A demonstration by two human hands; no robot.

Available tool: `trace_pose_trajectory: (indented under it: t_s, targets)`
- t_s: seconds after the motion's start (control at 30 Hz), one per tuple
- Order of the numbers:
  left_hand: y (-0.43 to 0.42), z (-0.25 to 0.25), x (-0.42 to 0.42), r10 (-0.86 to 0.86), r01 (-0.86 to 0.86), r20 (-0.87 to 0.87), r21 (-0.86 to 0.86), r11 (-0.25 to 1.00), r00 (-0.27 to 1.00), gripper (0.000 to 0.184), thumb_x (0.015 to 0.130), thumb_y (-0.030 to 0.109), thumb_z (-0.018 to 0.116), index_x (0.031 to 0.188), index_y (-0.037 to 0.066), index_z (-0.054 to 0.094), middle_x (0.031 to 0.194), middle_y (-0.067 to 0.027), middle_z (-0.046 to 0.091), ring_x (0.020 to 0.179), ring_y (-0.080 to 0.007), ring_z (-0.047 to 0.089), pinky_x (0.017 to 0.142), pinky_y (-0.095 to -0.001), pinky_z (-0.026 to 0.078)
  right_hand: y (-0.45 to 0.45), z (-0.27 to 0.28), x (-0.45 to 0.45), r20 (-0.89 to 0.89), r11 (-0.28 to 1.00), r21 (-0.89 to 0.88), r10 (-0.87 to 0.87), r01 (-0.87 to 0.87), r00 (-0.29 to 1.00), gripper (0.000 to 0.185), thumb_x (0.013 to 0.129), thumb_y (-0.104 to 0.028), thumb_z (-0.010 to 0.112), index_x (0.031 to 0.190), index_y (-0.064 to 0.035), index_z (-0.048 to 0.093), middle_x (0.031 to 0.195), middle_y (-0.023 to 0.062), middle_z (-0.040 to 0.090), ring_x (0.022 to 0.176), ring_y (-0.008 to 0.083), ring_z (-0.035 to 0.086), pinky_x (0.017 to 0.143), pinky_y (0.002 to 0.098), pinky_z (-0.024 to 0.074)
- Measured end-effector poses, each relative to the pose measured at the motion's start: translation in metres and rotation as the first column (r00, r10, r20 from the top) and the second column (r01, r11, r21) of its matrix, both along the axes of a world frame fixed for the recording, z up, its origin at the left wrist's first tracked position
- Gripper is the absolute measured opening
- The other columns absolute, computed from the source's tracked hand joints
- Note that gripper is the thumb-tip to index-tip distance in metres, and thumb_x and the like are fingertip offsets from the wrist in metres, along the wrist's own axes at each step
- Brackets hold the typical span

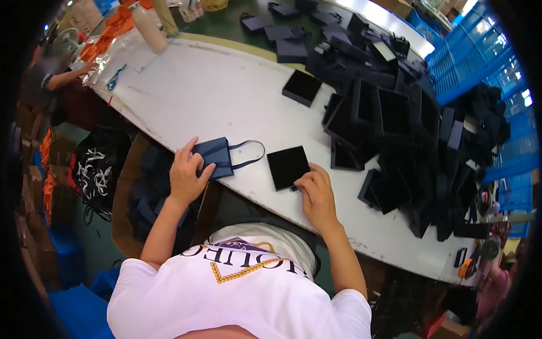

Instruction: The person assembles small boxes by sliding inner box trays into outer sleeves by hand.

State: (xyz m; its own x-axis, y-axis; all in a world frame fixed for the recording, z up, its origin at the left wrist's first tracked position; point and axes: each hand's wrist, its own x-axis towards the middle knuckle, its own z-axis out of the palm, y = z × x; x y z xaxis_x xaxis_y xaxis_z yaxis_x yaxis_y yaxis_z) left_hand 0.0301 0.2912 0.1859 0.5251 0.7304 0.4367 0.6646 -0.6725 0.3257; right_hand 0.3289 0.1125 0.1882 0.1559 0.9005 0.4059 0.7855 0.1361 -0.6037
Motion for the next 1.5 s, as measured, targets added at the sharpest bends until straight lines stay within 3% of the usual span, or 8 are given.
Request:
trace_pose_trajectory:
  t_s: [0.03,0.13,0.17,0.3,0.4,0.57,0.93,1.5]
  targets:
    - [0.002,0.000,-0.004,-0.073,0.072,-0.006,-0.099,0.992,0.997,0.040,0.080,0.025,0.085,0.081,0.008,0.049,0.152,-0.0227,0.051,0.126,-0.0418,0.054,0.098,-0.0467,0.050,-0.005,-0.005,0.005,-0.002,1.000,-0.014,0.004,-0.004,1.000,0.024,0.083,0.011,0.067,0.103,-0.0026,0.070,0.109,0.0162,0.065,0.125,0.0441,0.057,0.102,0.0482,0.0493]
    - [-0.003,0.015,-0.008,-0.191,0.191,0.026,-0.270,0.944,0.981,0.047,0.073,0.020,0.090,0.094,0.009,0.050,0.154,-0.0279,0.045,0.137,-0.0464,0.049,0.106,-0.0477,0.048,-0.009,0.003,-0.005,-0.189,0.988,-0.008,-0.151,0.152,0.970,0.026,0.085,0.008,0.068,0.109,-0.0037,0.071,0.124,0.0177,0.063,0.130,0.0449,0.055,0.105,0.0470,0.0488]
    - [-0.002,0.016,-0.008,-0.210,0.207,0.022,-0.300,0.931,0.977,0.050,0.071,0.018,0.091,0.097,0.009,0.049,0.154,-0.0285,0.044,0.138,-0.0464,0.048,0.108,-0.0471,0.047,-0.008,0.007,-0.003,-0.092,0.991,-0.030,-0.136,0.134,0.986,0.046,0.086,-0.005,0.076,0.130,-0.0046,0.063,0.141,0.0214,0.055,0.136,0.0458,0.050,0.111,0.0485,0.0441]
    - [0.006,0.018,-0.018,-0.249,0.239,0.010,-0.319,0.917,0.969,0.059,0.067,0.010,0.092,0.104,0.008,0.047,0.154,-0.0298,0.044,0.139,-0.0464,0.047,0.110,-0.0450,0.046,0.007,0.018,-0.032,0.138,0.924,-0.243,-0.267,0.294,0.954,0.099,0.077,-0.030,0.085,0.154,0.0028,0.032,0.149,0.0293,0.045,0.144,0.0452,0.039,0.118,0.0508,0.0336]
    - [0.014,0.005,-0.019,-0.274,0.277,0.047,-0.249,0.928,0.961,0.058,0.064,0.012,0.094,0.100,0.008,0.049,0.153,-0.0286,0.046,0.134,-0.0470,0.052,0.109,-0.0460,0.046,0.017,0.009,-0.038,0.059,0.907,-0.308,-0.285,0.289,0.957,0.097,0.075,-0.026,0.085,0.153,0.0037,0.034,0.149,0.0294,0.046,0.140,0.0456,0.042,0.117,0.0506,0.0344]
    - [0.011,-0.004,-0.027,-0.257,0.270,0.093,-0.181,0.946,0.962,0.053,0.067,0.025,0.095,0.089,0.007,0.051,0.143,-0.0297,0.052,0.129,-0.0469,0.054,0.108,-0.0481,0.047,0.030,0.031,-0.050,-0.172,0.997,-0.069,-0.039,0.028,0.984,0.096,0.067,-0.007,0.072,0.154,0.0010,0.034,0.150,0.0267,0.042,0.141,0.0458,0.039,0.121,0.0502,0.0298]
    - [-0.003,-0.011,-0.019,-0.200,0.233,0.187,-0.170,0.958,0.962,0.057,0.065,0.025,0.096,0.088,0.008,0.047,0.149,-0.0257,0.046,0.135,-0.0445,0.050,0.111,-0.0477,0.045,0.111,-0.006,-0.048,0.112,0.992,-0.123,0.033,-0.019,0.993,0.101,0.064,-0.011,0.075,0.154,0.0054,0.033,0.149,0.0274,0.042,0.140,0.0448,0.039,0.120,0.0515,0.0289]
    - [0.007,-0.012,-0.017,-0.276,0.334,0.228,-0.278,0.901,0.934,0.055,0.069,0.020,0.094,0.089,0.009,0.045,0.150,-0.0249,0.043,0.131,-0.0450,0.052,0.107,-0.0452,0.048,0.102,0.014,-0.038,0.030,0.945,-0.222,0.253,-0.240,0.967,0.101,0.063,-0.014,0.079,0.152,0.0045,0.037,0.141,0.0271,0.049,0.133,0.0444,0.046,0.116,0.0508,0.0356]
